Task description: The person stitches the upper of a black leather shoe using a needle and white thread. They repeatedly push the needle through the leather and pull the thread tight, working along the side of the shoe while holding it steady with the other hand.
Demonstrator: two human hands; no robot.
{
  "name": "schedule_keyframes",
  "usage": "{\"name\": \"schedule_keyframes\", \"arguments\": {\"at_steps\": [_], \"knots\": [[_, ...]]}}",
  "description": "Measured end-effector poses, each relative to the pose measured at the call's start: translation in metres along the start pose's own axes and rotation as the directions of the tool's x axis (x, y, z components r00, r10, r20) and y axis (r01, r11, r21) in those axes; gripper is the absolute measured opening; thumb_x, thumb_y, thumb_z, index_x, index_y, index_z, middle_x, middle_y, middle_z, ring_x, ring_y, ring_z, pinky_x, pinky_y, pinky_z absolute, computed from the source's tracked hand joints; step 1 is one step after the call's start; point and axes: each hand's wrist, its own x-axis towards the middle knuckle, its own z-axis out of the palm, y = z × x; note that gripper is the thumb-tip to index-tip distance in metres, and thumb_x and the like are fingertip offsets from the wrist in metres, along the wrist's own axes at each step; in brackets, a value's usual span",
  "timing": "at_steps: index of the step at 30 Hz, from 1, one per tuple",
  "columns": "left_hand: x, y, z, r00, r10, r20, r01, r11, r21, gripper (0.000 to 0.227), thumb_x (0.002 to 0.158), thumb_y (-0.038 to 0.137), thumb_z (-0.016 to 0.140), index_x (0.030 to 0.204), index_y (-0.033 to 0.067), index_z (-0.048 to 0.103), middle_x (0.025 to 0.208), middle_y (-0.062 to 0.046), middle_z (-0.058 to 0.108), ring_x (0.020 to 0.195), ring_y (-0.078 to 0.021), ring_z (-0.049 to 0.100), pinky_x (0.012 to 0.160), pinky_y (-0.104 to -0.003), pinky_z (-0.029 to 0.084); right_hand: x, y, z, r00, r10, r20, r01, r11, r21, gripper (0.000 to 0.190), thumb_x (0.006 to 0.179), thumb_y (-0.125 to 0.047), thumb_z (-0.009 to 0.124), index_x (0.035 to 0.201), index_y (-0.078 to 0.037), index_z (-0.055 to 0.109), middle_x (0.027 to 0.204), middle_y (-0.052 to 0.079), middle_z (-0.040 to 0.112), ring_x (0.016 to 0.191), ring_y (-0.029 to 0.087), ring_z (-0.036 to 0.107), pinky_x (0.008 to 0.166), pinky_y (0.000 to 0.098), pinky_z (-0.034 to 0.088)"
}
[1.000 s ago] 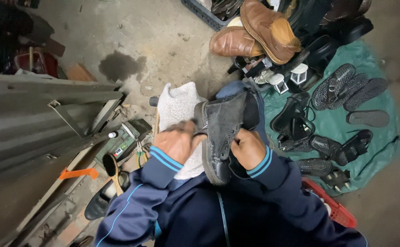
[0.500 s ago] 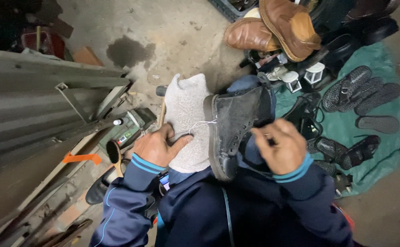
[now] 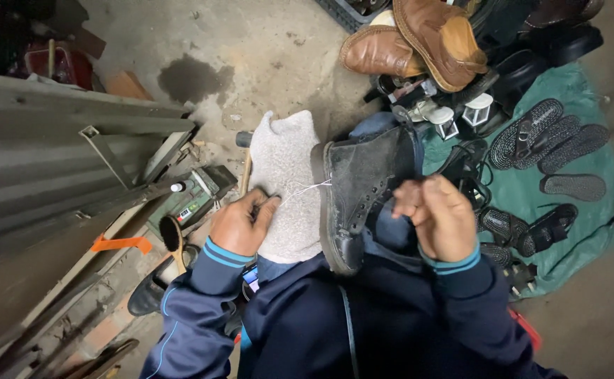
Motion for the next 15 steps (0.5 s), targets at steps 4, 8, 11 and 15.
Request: {"name": "schedule_keyframes", "arguments": {"at_steps": [4,8,11,15], "knots": [[-0.003,0.010,0.003,0.999,-0.005,-0.046,0.001,0.995,-0.102,0.027,0.095,0.041,0.071,0.079,0.0199,0.069,0.057,-0.005,0.068,0.067,-0.0335,0.073,0.061,-0.043,0.057,-0.006,0.024,0.005,0.999,-0.012,-0.051,0.000,0.973,-0.229,0.030,0.100,-0.015,0.060,0.118,0.010,0.062,0.105,0.025,0.067,0.087,0.030,0.073,0.076,0.0426,0.066],[0.000,0.041,0.002,0.963,0.219,-0.159,-0.241,0.962,-0.132,0.018,0.089,0.024,0.075,0.107,0.0203,0.073,0.081,-0.010,0.076,0.078,-0.0376,0.074,0.067,-0.051,0.058,-0.010,0.049,0.002,0.991,0.004,0.136,0.064,0.869,-0.490,0.036,0.092,-0.006,0.074,0.124,0.008,0.064,0.103,0.019,0.069,0.085,0.023,0.071,0.073,0.0408,0.064],[0.016,0.041,0.019,0.937,0.308,-0.162,-0.325,0.942,-0.085,0.018,0.091,0.020,0.072,0.109,0.0196,0.075,0.080,-0.010,0.075,0.075,-0.0367,0.073,0.066,-0.050,0.059,-0.012,0.017,0.042,0.988,0.034,0.149,0.070,0.762,-0.643,0.044,0.090,-0.013,0.078,0.130,-0.001,0.067,0.112,0.018,0.075,0.087,0.023,0.075,0.074,0.0388,0.065],[0.020,0.038,0.037,0.983,0.183,-0.035,-0.181,0.896,-0.406,0.013,0.090,0.022,0.072,0.100,0.0243,0.079,0.074,-0.002,0.076,0.076,-0.0248,0.076,0.067,-0.041,0.061,-0.011,0.024,0.031,0.981,0.027,0.190,0.139,0.583,-0.800,0.042,0.092,-0.023,0.078,0.128,-0.004,0.071,0.105,0.024,0.074,0.081,0.037,0.072,0.065,0.0485,0.063]]}}
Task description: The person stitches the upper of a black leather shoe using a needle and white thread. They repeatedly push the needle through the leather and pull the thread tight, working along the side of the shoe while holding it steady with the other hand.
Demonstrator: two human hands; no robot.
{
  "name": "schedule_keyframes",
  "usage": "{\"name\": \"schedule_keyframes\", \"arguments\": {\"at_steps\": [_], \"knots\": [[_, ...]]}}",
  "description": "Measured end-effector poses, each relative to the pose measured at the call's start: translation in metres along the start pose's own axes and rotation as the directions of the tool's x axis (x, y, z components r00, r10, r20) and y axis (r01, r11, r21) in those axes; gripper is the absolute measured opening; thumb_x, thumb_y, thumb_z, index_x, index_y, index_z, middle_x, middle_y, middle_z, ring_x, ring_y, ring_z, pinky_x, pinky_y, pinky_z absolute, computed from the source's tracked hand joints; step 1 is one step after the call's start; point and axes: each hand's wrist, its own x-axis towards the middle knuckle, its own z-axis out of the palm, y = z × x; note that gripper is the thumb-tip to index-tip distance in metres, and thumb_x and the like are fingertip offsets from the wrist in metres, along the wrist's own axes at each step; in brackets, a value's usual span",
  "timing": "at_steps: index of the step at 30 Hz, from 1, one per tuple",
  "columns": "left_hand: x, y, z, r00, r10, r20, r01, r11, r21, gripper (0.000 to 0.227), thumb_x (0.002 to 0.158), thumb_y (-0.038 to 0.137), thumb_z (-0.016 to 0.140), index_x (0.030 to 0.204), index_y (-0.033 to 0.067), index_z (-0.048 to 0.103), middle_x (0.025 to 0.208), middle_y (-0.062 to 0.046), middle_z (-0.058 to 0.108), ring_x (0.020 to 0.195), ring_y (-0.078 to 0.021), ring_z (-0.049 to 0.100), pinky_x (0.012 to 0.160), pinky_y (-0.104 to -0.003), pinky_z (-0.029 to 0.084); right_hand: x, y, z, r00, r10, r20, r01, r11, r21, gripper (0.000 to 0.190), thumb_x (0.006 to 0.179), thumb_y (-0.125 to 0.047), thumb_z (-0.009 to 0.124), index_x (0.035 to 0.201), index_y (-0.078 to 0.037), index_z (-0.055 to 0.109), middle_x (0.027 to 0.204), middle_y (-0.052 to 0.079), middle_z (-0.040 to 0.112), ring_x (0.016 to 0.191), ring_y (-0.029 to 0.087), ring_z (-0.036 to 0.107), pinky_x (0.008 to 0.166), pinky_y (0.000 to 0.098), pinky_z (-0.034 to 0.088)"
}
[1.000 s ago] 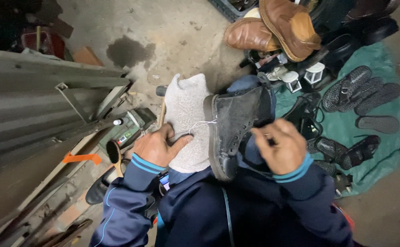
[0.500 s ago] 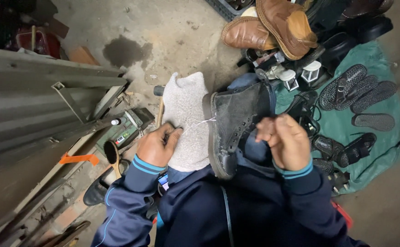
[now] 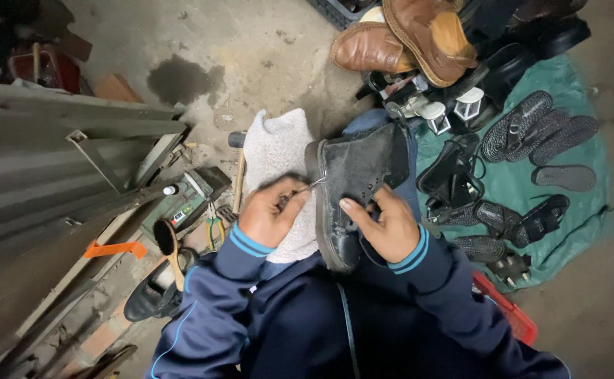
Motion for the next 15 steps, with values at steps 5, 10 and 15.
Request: {"name": "schedule_keyframes", "arguments": {"at_steps": [5,10,15], "knots": [[-0.019,-0.026,-0.017,0.963,0.021,0.270,0.091,0.913,-0.399,0.028,0.098,0.015,0.066,0.071,0.0081,0.065,0.049,0.000,0.052,0.050,-0.0085,0.048,0.047,-0.023,0.042,0.002,0.045,0.001,0.997,0.038,0.064,-0.033,0.996,-0.078,0.038,0.101,-0.028,0.068,0.120,0.005,0.072,0.079,0.023,0.073,0.058,0.032,0.068,0.050,0.0417,0.058],[-0.033,-0.040,-0.020,0.991,-0.056,0.124,0.100,0.916,-0.389,0.034,0.096,0.013,0.066,0.062,0.0110,0.061,0.045,0.003,0.046,0.044,-0.0086,0.042,0.043,-0.022,0.038,0.002,0.044,0.011,0.996,0.057,0.073,-0.048,0.993,-0.111,0.037,0.104,-0.028,0.063,0.102,0.007,0.077,0.065,0.024,0.071,0.045,0.035,0.062,0.041,0.0400,0.050],[-0.024,-0.021,-0.023,0.997,-0.039,0.061,0.065,0.853,-0.517,0.036,0.099,0.012,0.066,0.064,0.0080,0.063,0.043,0.002,0.049,0.043,-0.0043,0.039,0.042,-0.018,0.034,0.009,0.026,-0.001,0.988,0.100,0.118,-0.089,0.991,-0.100,0.055,0.104,-0.029,0.062,0.063,0.007,0.068,0.043,0.021,0.054,0.034,0.032,0.046,0.034,0.0369,0.034]]}}
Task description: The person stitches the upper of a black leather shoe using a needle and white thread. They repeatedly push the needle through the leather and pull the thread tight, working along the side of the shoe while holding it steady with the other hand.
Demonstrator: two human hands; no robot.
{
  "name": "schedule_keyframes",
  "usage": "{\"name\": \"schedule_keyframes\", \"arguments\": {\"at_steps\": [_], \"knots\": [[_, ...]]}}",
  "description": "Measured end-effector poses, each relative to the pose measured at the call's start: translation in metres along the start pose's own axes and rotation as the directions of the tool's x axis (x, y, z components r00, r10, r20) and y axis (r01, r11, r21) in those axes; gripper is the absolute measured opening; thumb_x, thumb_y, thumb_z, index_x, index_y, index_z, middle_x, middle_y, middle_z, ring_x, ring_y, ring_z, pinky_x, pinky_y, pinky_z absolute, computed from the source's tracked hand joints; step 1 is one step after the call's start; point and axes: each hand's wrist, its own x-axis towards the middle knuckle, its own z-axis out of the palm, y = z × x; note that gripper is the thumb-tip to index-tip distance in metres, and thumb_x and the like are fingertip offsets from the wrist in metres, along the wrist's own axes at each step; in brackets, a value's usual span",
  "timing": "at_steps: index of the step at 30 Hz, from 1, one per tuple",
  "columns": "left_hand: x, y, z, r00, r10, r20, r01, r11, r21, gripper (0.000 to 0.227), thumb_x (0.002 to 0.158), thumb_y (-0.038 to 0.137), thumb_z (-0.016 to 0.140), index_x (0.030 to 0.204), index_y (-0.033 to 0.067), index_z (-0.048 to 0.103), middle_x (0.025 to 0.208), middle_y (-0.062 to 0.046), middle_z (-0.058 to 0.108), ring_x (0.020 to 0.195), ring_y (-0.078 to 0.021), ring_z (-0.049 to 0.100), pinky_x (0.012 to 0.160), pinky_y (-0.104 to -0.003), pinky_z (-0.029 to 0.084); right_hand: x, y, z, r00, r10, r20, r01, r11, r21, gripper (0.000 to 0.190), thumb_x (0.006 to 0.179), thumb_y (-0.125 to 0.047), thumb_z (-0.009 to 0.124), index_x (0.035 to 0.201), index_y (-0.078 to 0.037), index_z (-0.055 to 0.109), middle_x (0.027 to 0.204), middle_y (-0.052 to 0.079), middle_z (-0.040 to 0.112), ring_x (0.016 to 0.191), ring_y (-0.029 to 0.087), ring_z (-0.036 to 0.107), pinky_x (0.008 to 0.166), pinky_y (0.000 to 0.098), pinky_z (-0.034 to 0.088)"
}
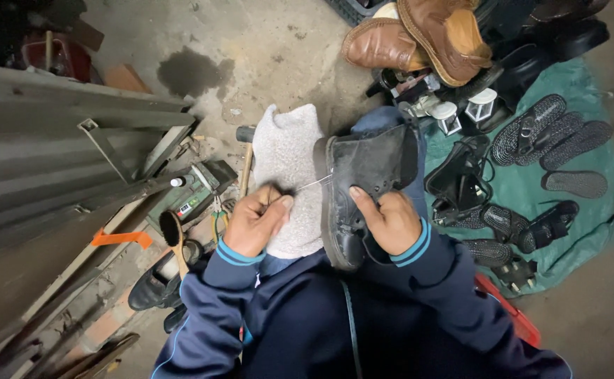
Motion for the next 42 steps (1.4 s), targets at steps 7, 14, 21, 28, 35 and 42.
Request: {"name": "schedule_keyframes", "arguments": {"at_steps": [7,14,21,28,35,42], "knots": [[0.017,0.004,0.013,0.937,0.280,-0.207,-0.197,0.917,0.348,0.020,0.090,0.008,0.081,0.080,0.0072,0.063,0.055,-0.004,0.057,0.050,-0.0118,0.047,0.048,-0.025,0.037,-0.002,0.003,-0.010,0.998,0.066,-0.011,-0.064,0.989,0.131,0.067,0.107,-0.029,0.058,0.047,0.002,0.060,0.036,0.014,0.049,0.030,0.020,0.031,0.035,0.0308,0.028],[-0.002,0.038,0.031,0.939,0.342,0.028,-0.268,0.681,0.682,0.015,0.090,0.011,0.064,0.096,0.0186,0.075,0.074,-0.005,0.069,0.065,-0.0314,0.069,0.060,-0.041,0.057,0.005,0.022,-0.020,0.978,0.210,-0.013,-0.181,0.870,0.460,0.048,0.103,-0.028,0.069,0.076,0.011,0.075,0.064,0.019,0.068,0.066,0.021,0.061,0.067,0.0393,0.056],[0.000,0.010,0.049,0.977,0.209,0.039,-0.170,0.653,0.738,0.016,0.088,0.016,0.069,0.101,0.0075,0.074,0.085,-0.013,0.074,0.079,-0.0394,0.073,0.068,-0.049,0.059,0.008,0.100,-0.005,0.982,0.189,0.009,-0.177,0.898,0.403,0.044,0.100,-0.027,0.071,0.088,0.015,0.078,0.078,0.028,0.073,0.081,0.030,0.069,0.083,0.0467,0.057],[-0.051,0.004,-0.030,0.947,-0.019,0.319,-0.029,0.989,0.145,0.006,0.089,0.010,0.071,0.088,0.0086,0.077,0.055,-0.002,0.067,0.047,-0.0127,0.063,0.049,-0.028,0.055,-0.004,0.056,-0.001,0.990,0.133,0.040,-0.136,0.880,0.456,0.035,0.101,-0.027,0.069,0.097,0.006,0.081,0.076,0.021,0.075,0.072,0.033,0.071,0.081,0.0486,0.059],[-0.155,-0.154,-0.208,0.782,-0.334,-0.526,0.615,0.284,0.736,0.035,0.093,0.040,0.065,0.110,0.0114,0.076,0.097,-0.020,0.079,0.102,-0.0417,0.072,0.091,-0.053,0.056,-0.011,-0.004,-0.047,0.992,-0.003,-0.126,0.041,0.953,0.301,0.010,0.096,-0.009,0.075,0.102,-0.001,0.073,0.069,0.009,0.067,0.072,0.012,0.059,0.072,0.0339,0.053],[-0.260,-0.278,-0.294,0.278,-0.548,-0.789,0.880,-0.185,0.438,0.049,0.089,0.040,0.068,0.117,0.0005,0.076,0.121,-0.023,0.073,0.110,-0.0414,0.069,0.096,-0.051,0.054,-0.026,0.060,-0.145,0.898,-0.251,-0.362,0.116,0.927,-0.356,0.016,0.118,-0.004,0.065,0.110,0.008,0.071,0.111,0.021,0.071,0.100,0.031,0.062,0.091,0.0442,0.051]]}}
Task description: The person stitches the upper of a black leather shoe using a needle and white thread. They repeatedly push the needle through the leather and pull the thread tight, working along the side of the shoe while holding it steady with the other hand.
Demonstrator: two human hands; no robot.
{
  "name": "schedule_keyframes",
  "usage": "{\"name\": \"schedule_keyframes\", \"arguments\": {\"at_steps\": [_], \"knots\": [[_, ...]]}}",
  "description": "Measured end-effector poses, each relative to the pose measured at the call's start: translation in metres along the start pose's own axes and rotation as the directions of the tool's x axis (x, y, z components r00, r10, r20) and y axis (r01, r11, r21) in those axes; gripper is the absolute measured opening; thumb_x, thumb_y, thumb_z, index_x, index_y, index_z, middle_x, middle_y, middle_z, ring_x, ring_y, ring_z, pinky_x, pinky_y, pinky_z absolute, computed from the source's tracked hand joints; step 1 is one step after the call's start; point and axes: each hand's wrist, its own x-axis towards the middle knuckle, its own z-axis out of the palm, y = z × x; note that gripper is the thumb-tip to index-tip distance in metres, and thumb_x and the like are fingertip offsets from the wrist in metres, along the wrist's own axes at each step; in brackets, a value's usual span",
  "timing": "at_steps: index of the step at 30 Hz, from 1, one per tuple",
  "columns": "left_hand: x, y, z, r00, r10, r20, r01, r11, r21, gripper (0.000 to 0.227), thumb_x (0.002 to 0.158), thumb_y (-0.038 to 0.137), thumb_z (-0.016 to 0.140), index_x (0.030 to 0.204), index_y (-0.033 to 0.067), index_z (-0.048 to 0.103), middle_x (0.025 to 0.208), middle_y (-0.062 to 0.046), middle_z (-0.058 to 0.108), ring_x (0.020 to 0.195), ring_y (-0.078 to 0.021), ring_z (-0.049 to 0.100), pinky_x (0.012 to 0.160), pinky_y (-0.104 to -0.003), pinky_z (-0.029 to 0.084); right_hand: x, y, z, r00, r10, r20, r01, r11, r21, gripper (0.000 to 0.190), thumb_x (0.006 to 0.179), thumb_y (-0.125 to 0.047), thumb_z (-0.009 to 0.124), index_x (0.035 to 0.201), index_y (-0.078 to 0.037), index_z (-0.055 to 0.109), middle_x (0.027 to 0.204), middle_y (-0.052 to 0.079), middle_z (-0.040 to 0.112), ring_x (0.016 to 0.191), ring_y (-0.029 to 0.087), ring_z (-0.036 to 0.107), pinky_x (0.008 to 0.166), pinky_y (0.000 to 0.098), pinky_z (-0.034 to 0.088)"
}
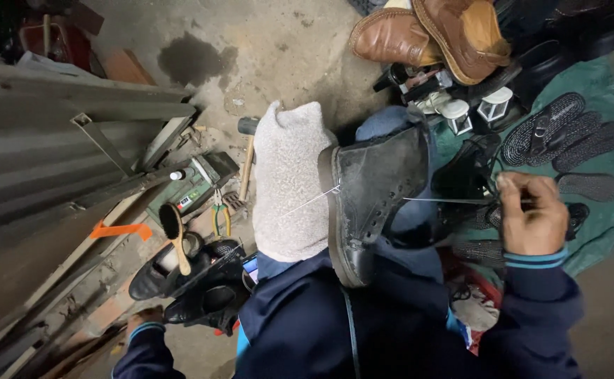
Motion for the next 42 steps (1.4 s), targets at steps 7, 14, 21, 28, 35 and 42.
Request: {"name": "schedule_keyframes", "arguments": {"at_steps": [7,14,21,28,35,42], "knots": [[-0.102,0.115,-0.036,0.946,0.214,-0.242,-0.279,0.919,-0.280,0.032,0.095,0.034,0.061,0.118,0.0143,0.071,0.105,-0.020,0.076,0.097,-0.0446,0.070,0.088,-0.052,0.054,0.008,-0.075,0.028,0.952,-0.296,0.076,0.302,0.950,-0.084,0.013,0.107,-0.004,0.066,0.105,0.003,0.076,0.110,0.021,0.073,0.103,0.035,0.065,0.096,0.0484,0.048],[-0.313,0.286,-0.150,0.084,0.431,-0.898,-0.996,0.039,-0.075,0.014,0.092,0.011,0.070,0.106,0.0056,0.072,0.099,-0.014,0.067,0.092,-0.0347,0.068,0.083,-0.039,0.056,-0.006,-0.071,0.097,0.844,-0.295,0.448,0.387,0.914,-0.127,0.035,0.079,-0.019,0.073,0.052,-0.008,0.053,0.051,0.009,0.051,0.051,0.031,0.056,0.051,0.0417,0.048],[-0.361,0.307,-0.169,-0.045,0.659,-0.751,-0.991,-0.125,-0.051,0.031,0.093,0.016,0.070,0.123,0.0087,0.072,0.095,-0.014,0.077,0.082,-0.0333,0.074,0.069,-0.044,0.060,-0.008,-0.107,0.052,0.915,-0.212,0.344,0.153,0.970,0.191,0.021,0.091,-0.022,0.076,0.074,-0.011,0.070,0.065,0.008,0.062,0.060,0.031,0.062,0.059,0.0398,0.050],[-0.351,0.304,-0.163,0.049,0.766,-0.641,-0.972,-0.111,-0.207,0.014,0.093,0.016,0.057,0.080,0.0199,0.061,0.056,0.002,0.051,0.056,-0.0291,0.062,0.057,-0.034,0.054,-0.003,-0.086,0.042,0.937,-0.132,0.325,-0.271,0.314,0.910,0.035,0.099,-0.023,0.060,0.066,-0.010,0.060,0.130,0.015,0.064,0.079,0.010,0.068,0.095,0.0376,0.058],[-0.349,0.307,-0.157,0.070,0.744,-0.664,-0.960,-0.130,-0.247,0.021,0.091,0.007,0.055,0.102,0.0113,0.072,0.051,-0.002,0.053,0.050,-0.0338,0.060,0.052,-0.037,0.053,-0.012,-0.089,0.081,0.927,-0.005,0.376,-0.239,0.764,0.600,0.024,0.098,-0.003,0.056,0.075,-0.010,0.056,0.053,0.005,0.057,0.045,0.018,0.055,0.053,0.0281,0.046],[-0.341,0.306,-0.152,0.006,0.759,-0.651,-0.969,-0.157,-0.192,0.021,0.090,0.005,0.051,0.097,0.0115,0.071,0.051,0.001,0.053,0.046,-0.0267,0.059,0.051,-0.032,0.052,-0.034,-0.059,0.099,0.906,-0.202,0.372,0.166,0.978,0.126,0.028,0.089,-0.007,0.063,0.061,-0.009,0.058,0.056,0.010,0.053,0.053,0.033,0.057,0.049,0.0375,0.049]]}}
